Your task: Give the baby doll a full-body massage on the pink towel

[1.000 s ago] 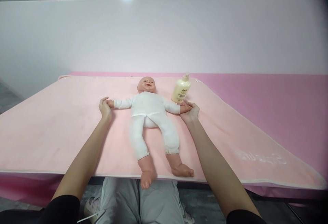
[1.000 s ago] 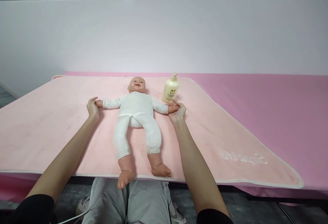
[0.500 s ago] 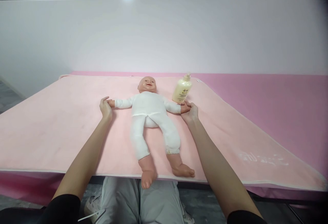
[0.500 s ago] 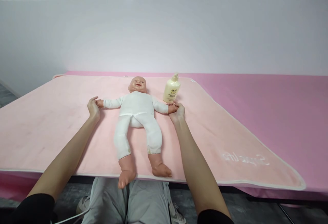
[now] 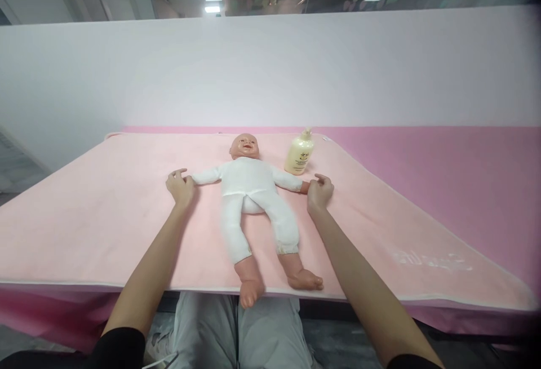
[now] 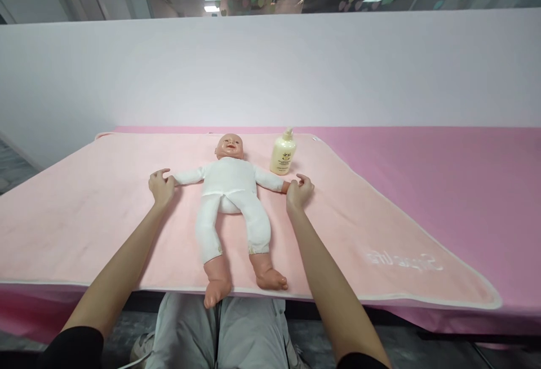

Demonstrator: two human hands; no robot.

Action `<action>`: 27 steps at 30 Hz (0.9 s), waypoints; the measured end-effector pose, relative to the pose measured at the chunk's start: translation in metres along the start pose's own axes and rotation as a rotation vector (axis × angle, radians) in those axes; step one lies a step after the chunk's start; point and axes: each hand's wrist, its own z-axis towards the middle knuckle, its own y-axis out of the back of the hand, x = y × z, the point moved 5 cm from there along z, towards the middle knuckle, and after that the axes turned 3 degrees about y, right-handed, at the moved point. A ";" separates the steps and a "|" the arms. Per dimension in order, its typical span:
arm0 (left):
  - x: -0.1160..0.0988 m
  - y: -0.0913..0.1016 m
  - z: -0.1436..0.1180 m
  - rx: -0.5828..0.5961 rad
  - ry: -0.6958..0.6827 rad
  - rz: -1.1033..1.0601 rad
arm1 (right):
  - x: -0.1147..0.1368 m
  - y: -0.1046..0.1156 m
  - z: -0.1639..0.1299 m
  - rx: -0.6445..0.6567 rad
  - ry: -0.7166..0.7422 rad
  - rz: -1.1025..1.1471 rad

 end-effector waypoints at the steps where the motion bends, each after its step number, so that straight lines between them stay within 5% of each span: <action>1: -0.009 0.000 -0.005 -0.006 -0.067 0.005 | 0.001 0.005 -0.003 -0.012 0.010 -0.046; 5: -0.048 -0.013 -0.033 0.171 -0.280 -0.070 | 0.007 0.030 -0.019 -0.030 -0.072 -0.023; 8: -0.070 -0.029 -0.059 0.351 -0.319 -0.195 | 0.012 0.053 -0.042 0.013 -0.286 0.166; 12: -0.071 -0.044 -0.080 0.426 -0.143 -0.382 | 0.022 0.076 -0.090 0.179 -0.626 0.394; 16: -0.050 -0.057 -0.082 0.492 0.177 -0.517 | 0.036 0.087 -0.134 0.337 -0.780 0.426; 21: -0.038 -0.065 -0.080 0.586 0.548 -0.764 | 0.051 0.070 -0.163 0.410 -0.906 0.440; 27: -0.045 -0.060 -0.081 0.768 0.695 -0.886 | 0.051 0.016 -0.169 0.603 -0.989 0.276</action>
